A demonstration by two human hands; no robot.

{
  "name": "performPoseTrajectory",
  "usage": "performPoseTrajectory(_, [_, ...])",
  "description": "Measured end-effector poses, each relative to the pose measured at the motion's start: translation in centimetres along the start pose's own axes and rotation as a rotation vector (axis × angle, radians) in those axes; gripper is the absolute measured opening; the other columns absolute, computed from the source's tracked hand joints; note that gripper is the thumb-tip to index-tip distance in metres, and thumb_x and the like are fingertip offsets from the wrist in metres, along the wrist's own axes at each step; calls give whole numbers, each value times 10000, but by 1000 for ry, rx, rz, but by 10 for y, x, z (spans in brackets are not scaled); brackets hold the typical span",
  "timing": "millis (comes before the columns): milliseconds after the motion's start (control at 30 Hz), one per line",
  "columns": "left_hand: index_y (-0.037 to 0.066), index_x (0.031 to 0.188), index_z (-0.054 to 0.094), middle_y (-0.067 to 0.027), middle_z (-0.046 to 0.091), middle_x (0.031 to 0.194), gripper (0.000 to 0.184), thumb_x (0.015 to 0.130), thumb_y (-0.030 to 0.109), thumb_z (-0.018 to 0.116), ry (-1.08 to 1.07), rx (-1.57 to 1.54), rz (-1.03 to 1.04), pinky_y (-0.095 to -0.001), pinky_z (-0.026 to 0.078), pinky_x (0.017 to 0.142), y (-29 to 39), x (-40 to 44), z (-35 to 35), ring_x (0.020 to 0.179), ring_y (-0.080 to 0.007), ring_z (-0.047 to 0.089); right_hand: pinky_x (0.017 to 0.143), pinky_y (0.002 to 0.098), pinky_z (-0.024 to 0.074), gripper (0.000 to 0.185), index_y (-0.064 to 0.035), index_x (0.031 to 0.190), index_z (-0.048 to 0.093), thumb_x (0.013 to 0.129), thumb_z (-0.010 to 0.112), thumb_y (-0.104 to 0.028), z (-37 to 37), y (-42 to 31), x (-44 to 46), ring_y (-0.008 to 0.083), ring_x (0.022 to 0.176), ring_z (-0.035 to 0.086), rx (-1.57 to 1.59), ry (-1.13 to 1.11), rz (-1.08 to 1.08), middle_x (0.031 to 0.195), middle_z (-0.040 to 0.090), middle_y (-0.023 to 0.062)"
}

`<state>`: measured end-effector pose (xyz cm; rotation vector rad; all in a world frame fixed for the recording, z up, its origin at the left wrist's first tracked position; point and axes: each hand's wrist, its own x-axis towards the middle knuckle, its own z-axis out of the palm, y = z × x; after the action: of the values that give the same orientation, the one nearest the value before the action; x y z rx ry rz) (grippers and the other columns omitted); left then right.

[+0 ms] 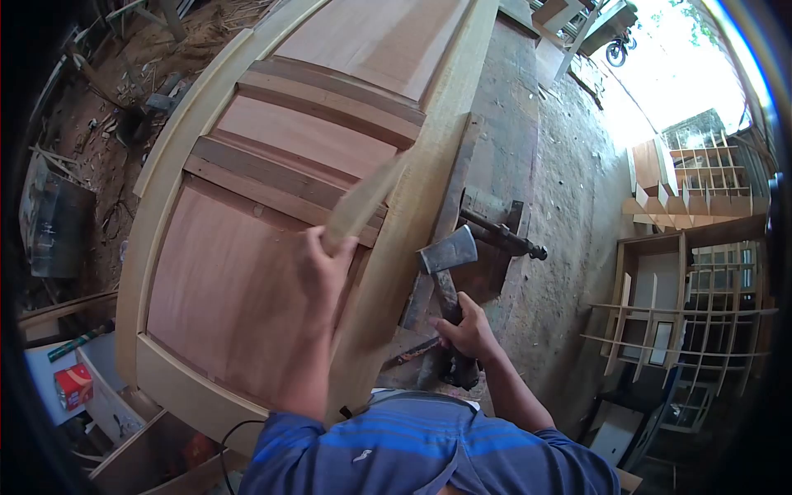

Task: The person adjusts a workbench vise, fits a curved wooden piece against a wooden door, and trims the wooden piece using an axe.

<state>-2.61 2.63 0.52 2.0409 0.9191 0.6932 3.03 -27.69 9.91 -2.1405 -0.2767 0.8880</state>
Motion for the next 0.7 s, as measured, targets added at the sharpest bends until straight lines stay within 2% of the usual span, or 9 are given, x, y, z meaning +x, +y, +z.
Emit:
performPoseTrajectory(67, [26,1149,632,-186,680,1100,493,844,294,911,32,78,112,-513,545,881,33,-20,30,1023,-395,667,540,282,508,309,-42,1037,538,948,815,-146,-10,0,-6,96,624,641,66,36,11,787,646,36])
performPoseTrajectory(133, [2,1169,634,-194,672,1090,490,853,272,895,80,184,198,-507,541,884,63,-26,46,995,-398,664,567,325,525,370,-20,1047,549,935,836,-225,-18,36,-3,125,655,674,36,115,-114,780,655,71])
performPoseTrajectory(233, [-14,1242,627,-249,665,1155,499,903,283,844,-270,-66,42,-524,541,926,67,-41,67,1093,-460,661,593,354,547,417,-11,1085,550,934,844,-265,-32,49,-8,158,691,717,103,136,-120,799,669,88])
performPoseTrajectory(367, [-42,1323,611,-268,655,1173,561,932,302,820,-252,-10,155,-520,544,937,71,-68,76,1108,-461,663,641,359,572,440,-24,1135,537,941,847,-268,-30,43,-6,182,761,766,419,138,-62,837,690,94])
performPoseTrajectory(400, [-48,1328,609,-254,655,1182,582,932,321,824,-273,-33,147,-518,546,939,68,-69,73,1105,-448,663,686,399,589,434,-17,1172,572,950,842,-274,-37,41,-2,259,791,795,277,147,-45,881,734,147])
performPoseTrajectory(500, [-46,1324,615,-233,656,1186,577,931,318,830,-314,-44,148,-508,548,944,56,-81,58,1111,-431,659,724,423,595,441,-11,1234,605,960,832,-270,-54,1,5,318,821,795,-91,267,-109,944,761,204])
performPoseTrajectory(567, [-47,1360,614,-215,645,1207,618,925,325,844,-360,-99,108,-488,539,976,53,-88,49,1145,-404,645,778,440,593,464,-14,1294,622,964,823,-271,-68,-15,20,359,891,788,-126,455,-462,1015,761,256])
performPoseTrajectory(667, [-52,1392,607,-218,641,1237,661,928,352,846,-379,-116,128,-476,524,1020,40,-100,45,1184,-396,636,786,392,578,437,7,1327,594,1024,754,-265,-106,-62,24,273,839,736,-5,589,-657,944,726,165])
performPoseTrajectory(700, [-57,1400,604,-224,646,1256,674,933,367,843,-400,-114,109,-474,516,1042,45,-95,42,1200,-398,636,774,376,572,437,13,1357,572,1054,718,-265,-119,-82,21,238,803,708,64,623,-822,922,703,130])
